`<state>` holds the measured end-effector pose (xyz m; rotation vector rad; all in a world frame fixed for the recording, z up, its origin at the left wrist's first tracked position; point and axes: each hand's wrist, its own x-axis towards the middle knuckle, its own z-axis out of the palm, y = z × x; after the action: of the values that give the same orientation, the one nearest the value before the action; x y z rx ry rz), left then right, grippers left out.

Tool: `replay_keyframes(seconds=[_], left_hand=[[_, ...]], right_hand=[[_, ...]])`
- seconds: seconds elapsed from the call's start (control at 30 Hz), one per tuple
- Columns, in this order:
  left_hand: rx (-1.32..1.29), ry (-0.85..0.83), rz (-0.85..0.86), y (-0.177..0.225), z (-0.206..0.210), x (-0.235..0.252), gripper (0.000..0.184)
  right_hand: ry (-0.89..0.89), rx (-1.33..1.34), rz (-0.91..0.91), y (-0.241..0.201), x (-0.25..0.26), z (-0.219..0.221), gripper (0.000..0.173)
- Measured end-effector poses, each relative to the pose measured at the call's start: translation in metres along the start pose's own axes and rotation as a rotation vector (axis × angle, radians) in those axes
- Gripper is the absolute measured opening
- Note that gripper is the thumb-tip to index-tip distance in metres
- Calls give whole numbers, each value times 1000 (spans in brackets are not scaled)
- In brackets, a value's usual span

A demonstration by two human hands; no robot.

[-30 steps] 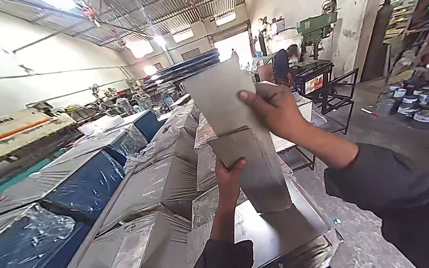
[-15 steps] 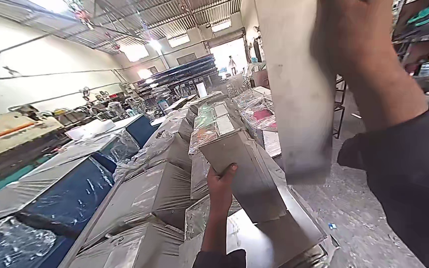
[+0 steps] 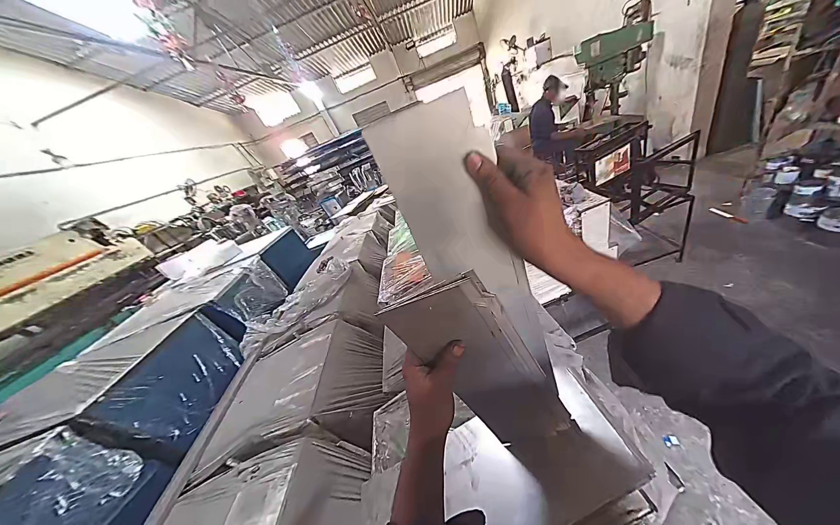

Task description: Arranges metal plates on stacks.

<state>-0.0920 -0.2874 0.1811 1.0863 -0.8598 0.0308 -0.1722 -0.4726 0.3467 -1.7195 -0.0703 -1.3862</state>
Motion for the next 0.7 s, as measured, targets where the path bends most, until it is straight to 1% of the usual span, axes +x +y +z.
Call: replay_keyframes(seconds=[0.1,0.2,0.3,0.37,0.4,0.43,0.47,0.53,0.57,0.63,0.67,0.7], left_hand=[[13,-10,-37,0,0,4,38],[13,-4,-67,-2,3,8,32],[-23,-11,-83,-5,1,12,26],[-50,-14,-91,-8,0,12,25],[-52,-8,-97,-8,1,12,24],[-50,-1,-102,-7,2,13,24],[-51,2,-108,-7,2,13,25],[-77,-6,-123,-10,0,11,34],[-95,-14,-145,-12,-3,10,44],[-112,-26,-211,-17,-13,5,61],[-127,-18,-247,-21,-19,-1,65],[-151,-5,-282,-28,-26,-8,64]], right_hand=[[-114,-11,61,-3,-32,15,36],[-214,41,89,-4,-41,25,36],[-355,152,136,4,-41,22,36],[-451,205,151,20,-52,12,36],[-491,237,159,32,-63,4,44],[-516,277,164,47,-76,-3,56],[-530,319,171,61,-91,-10,72],[-537,316,222,77,-128,-23,96],[-552,272,248,79,-147,-29,100],[-544,142,303,85,-181,-34,95],[-529,84,316,90,-196,-32,89],[-501,20,316,92,-210,-28,84]])
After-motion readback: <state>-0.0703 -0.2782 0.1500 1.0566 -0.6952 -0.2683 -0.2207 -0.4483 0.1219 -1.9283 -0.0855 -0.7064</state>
